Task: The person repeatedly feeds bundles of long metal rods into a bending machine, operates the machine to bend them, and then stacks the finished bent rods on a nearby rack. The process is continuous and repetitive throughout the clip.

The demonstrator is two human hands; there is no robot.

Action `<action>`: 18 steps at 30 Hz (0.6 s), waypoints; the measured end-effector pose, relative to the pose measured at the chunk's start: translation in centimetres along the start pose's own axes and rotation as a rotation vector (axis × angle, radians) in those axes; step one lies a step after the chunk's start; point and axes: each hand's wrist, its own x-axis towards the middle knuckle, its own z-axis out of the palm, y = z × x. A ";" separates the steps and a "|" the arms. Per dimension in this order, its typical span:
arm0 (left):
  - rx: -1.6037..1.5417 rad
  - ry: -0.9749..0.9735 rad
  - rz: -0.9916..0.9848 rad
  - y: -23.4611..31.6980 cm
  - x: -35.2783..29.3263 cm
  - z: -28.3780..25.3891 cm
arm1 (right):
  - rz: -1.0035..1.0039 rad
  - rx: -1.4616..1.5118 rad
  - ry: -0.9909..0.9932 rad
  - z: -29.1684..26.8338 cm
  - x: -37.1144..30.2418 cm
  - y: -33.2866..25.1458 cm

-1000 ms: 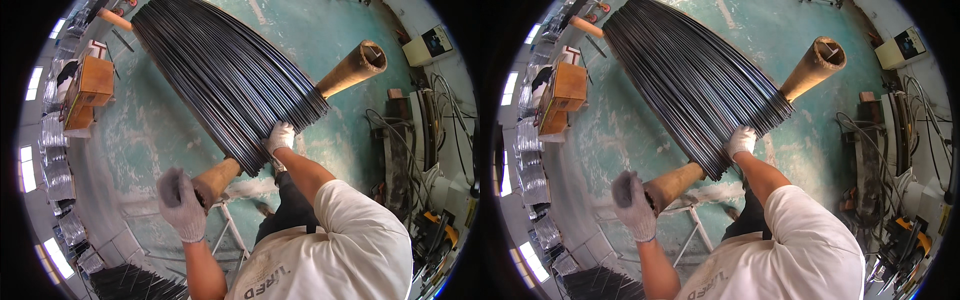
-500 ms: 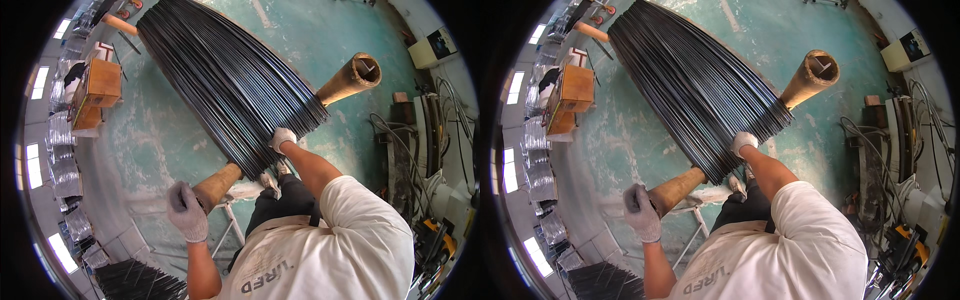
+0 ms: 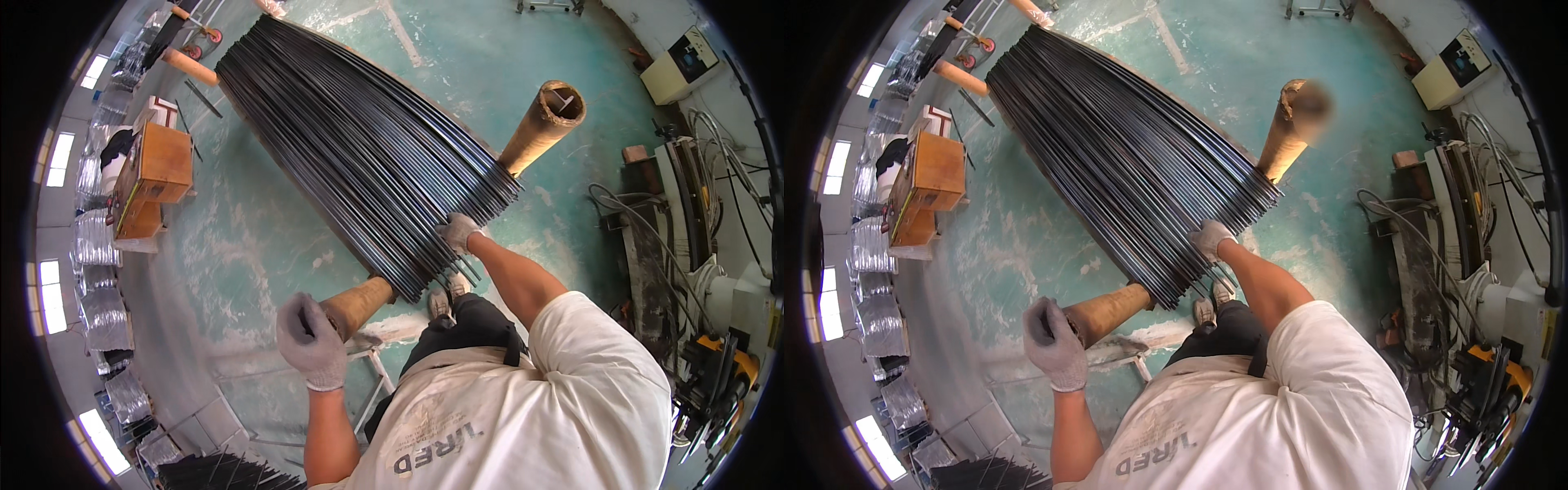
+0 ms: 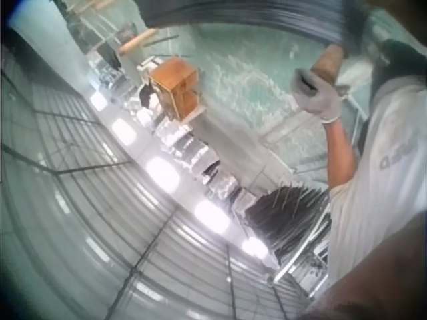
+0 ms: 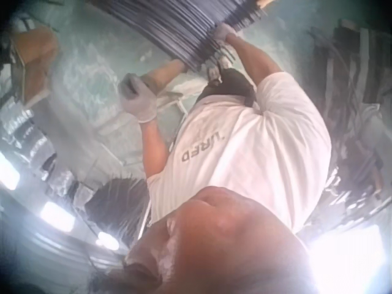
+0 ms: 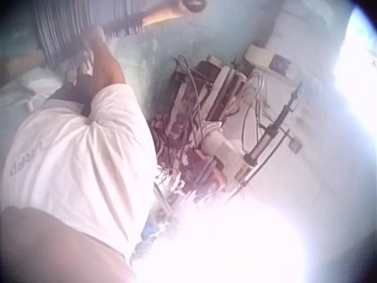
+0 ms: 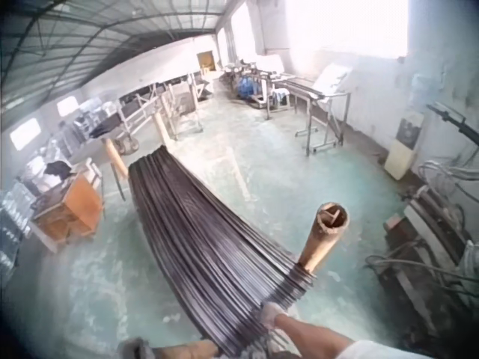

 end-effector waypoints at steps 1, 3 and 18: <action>0.005 0.038 0.102 -0.1 -0.7 -0.1 | 0.229 0.358 0.045 -1.2 -1.9 -1.4; -0.089 0.006 0.244 1.3 -2.1 -0.1 | 0.438 0.703 0.228 -3.0 -6.0 -3.1; -1.293 -1.031 -1.146 -9.9 -10.4 22.2 | 1.219 0.443 0.114 17.3 -61.7 -17.1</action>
